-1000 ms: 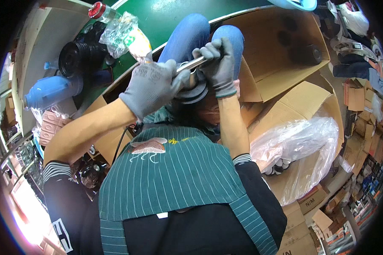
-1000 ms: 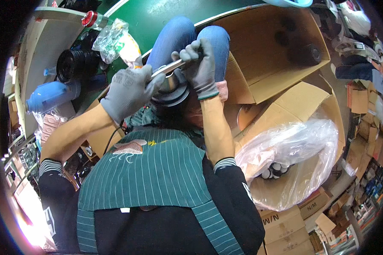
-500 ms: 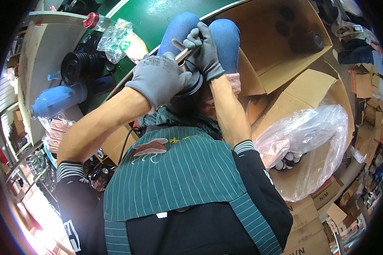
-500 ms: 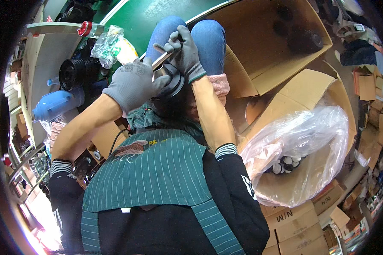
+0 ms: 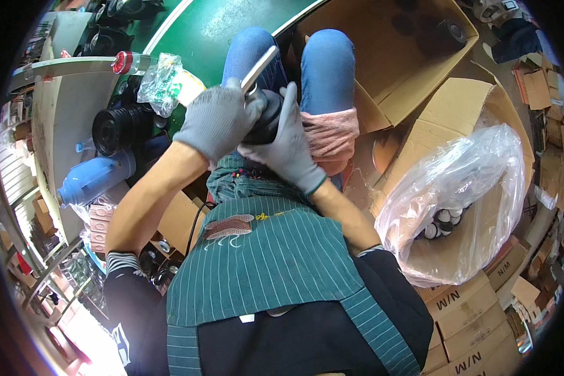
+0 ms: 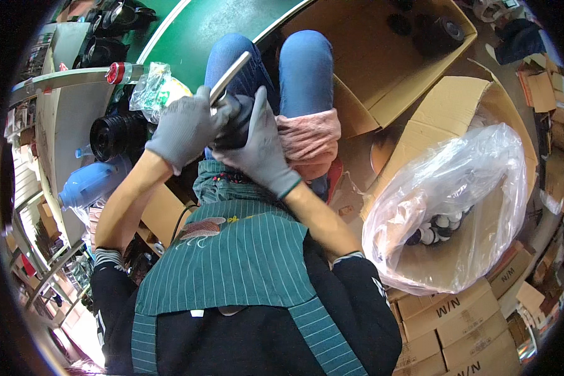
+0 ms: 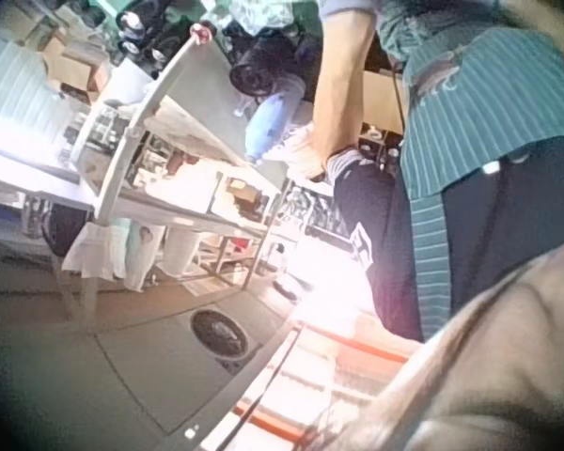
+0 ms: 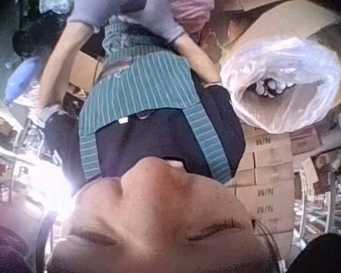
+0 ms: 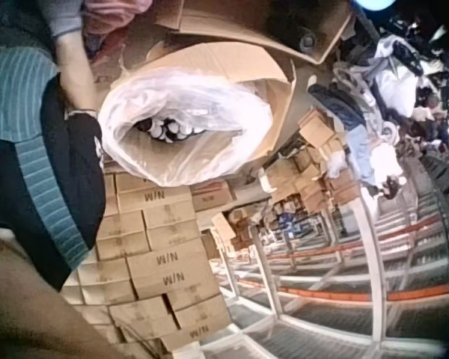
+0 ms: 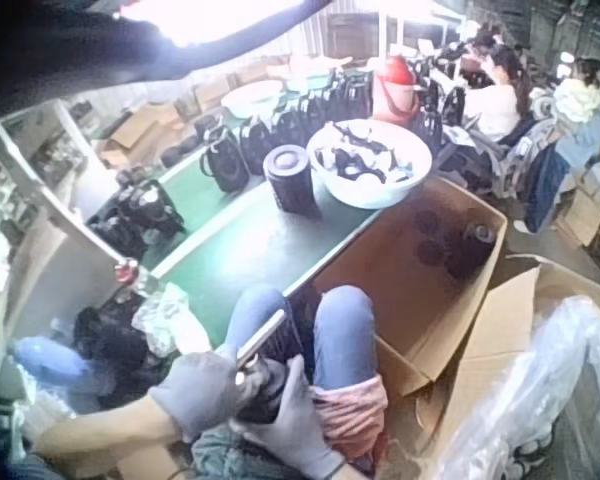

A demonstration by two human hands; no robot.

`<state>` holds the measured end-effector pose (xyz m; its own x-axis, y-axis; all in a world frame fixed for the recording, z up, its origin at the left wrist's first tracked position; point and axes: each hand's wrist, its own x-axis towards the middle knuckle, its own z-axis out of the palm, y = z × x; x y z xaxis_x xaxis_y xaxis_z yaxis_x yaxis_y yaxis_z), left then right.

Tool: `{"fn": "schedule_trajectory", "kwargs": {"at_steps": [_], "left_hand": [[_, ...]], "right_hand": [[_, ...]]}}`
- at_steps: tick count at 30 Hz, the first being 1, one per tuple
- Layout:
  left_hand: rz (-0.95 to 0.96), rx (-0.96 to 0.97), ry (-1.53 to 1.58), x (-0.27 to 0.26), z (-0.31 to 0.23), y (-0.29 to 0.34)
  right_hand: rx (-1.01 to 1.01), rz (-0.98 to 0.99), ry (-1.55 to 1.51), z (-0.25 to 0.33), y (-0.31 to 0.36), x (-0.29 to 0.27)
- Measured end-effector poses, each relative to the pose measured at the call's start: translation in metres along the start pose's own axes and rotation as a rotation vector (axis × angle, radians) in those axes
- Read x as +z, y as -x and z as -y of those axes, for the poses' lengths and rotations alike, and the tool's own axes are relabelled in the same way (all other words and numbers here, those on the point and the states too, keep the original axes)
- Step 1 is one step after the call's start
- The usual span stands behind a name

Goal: The person sits on the floor and repeatedly assembles black electric kettles by inserting a metal rod into the base, attaching a lid, and placing the finished unit on a nearby table. The process is repeated for multiple units.

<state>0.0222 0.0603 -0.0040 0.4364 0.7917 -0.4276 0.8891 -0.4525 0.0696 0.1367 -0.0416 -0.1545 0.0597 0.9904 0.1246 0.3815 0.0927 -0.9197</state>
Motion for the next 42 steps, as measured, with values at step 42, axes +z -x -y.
{"fn": "schedule_trajectory", "kwargs": {"at_steps": [42], "left_hand": [[0.188, -0.139, 0.717, 0.001, 0.010, 0.013]], "right_hand": [[0.376, 0.453, -1.017, -0.037, -0.140, -0.024]]}}
